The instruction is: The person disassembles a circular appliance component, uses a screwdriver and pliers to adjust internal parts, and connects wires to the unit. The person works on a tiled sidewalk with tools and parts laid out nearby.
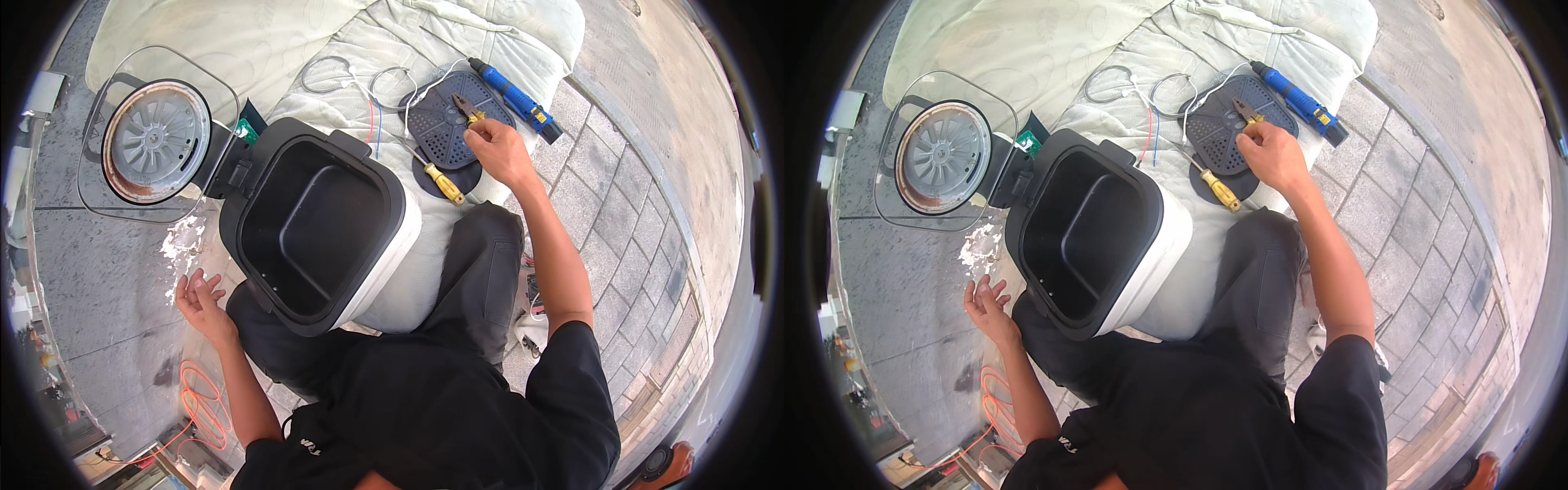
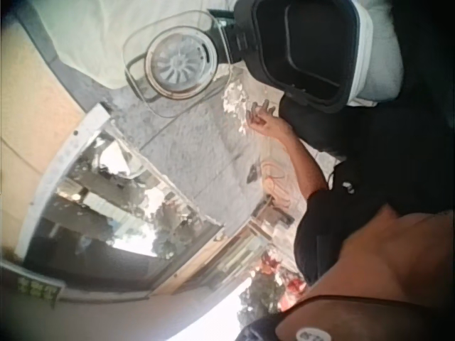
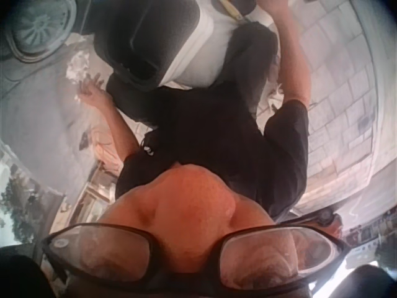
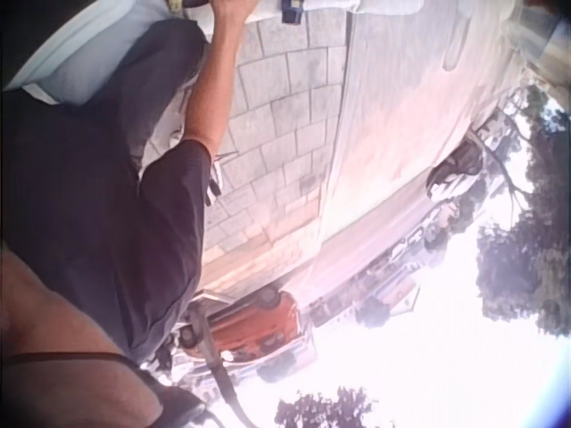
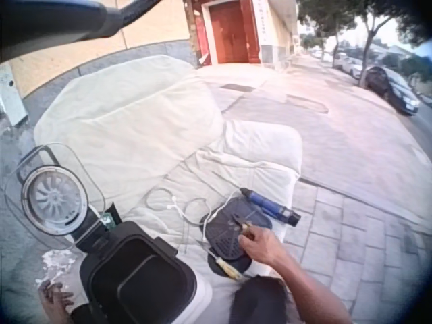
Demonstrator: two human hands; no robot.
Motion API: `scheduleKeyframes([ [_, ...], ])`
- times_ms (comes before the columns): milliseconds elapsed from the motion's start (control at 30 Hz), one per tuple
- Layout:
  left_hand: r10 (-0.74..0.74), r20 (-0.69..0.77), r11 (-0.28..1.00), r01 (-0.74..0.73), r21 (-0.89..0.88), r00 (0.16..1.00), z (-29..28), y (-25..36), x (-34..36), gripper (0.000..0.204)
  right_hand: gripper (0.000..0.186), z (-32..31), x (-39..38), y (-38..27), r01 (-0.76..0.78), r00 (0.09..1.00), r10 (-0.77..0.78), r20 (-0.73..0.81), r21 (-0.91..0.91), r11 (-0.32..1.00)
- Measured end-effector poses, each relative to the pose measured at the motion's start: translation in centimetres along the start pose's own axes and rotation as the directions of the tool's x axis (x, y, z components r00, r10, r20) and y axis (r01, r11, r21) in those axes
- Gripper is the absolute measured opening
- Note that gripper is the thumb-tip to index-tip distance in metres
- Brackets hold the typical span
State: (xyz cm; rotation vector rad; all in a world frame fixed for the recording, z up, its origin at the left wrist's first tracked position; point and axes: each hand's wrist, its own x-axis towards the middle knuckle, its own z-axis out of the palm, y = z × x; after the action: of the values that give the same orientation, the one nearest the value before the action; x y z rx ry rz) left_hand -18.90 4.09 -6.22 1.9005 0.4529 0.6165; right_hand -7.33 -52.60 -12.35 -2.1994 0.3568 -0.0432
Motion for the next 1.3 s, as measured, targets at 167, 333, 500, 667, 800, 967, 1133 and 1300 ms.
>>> scheduleKeyframes([
  [167,0.127,0.049,0.987,-0.132,0.095,0.991,0.4,-0.6,-2.0,0.041,0.042,4.0,5.4,-4.2,0.146,0.978,-0.121,0.169,-0.143,0.979],
  [333,0.133,0.078,0.987,-0.139,0.076,0.988,1.0,-0.3,-1.5,0.036,0.042,9.7,11.5,-8.4,0.237,0.948,-0.176,0.266,-0.219,0.947],
  [500,0.128,0.101,0.99,-0.132,0.04,0.987,1.4,-0.6,-1.5,0.031,0.044,13.9,16.6,-10.6,0.255,0.944,-0.147,0.294,-0.37,0.893],
  [667,0.133,0.104,0.99,-0.136,0.031,0.986,1.6,0.1,-1.7,0.029,0.048,16.4,18.5,-12.1,0.201,0.929,-0.011,0.371,-0.477,0.855],
  [800,0.132,0.109,0.99,-0.136,0.027,0.985,1.9,-0.1,-1.8,0.027,0.044,18.3,20.3,-10.8,0.177,0.948,-0.034,0.318,-0.432,0.884],
  [967,0.124,0.087,0.992,-0.122,-0.024,0.988,2.3,-0.1,-2.1,0.025,0.039,12.7,20.2,-13.0,0.177,0.963,-0.13,0.238,-0.19,0.966],
  [1133,0.161,0.072,0.986,-0.158,-0.044,0.984,2.3,-0.6,-2.2,0.022,0.033,4.5,15.6,-19.0,0.375,0.921,-0.32,0.221,-0.283,0.883],
  [1300,0.377,0.104,0.925,-0.38,0.005,0.92,3.0,-0.6,-1.5,0.021,0.022,-5.0,5.8,-23.6,0.676,0.663,-0.722,0.198,-0.573,0.464],
])
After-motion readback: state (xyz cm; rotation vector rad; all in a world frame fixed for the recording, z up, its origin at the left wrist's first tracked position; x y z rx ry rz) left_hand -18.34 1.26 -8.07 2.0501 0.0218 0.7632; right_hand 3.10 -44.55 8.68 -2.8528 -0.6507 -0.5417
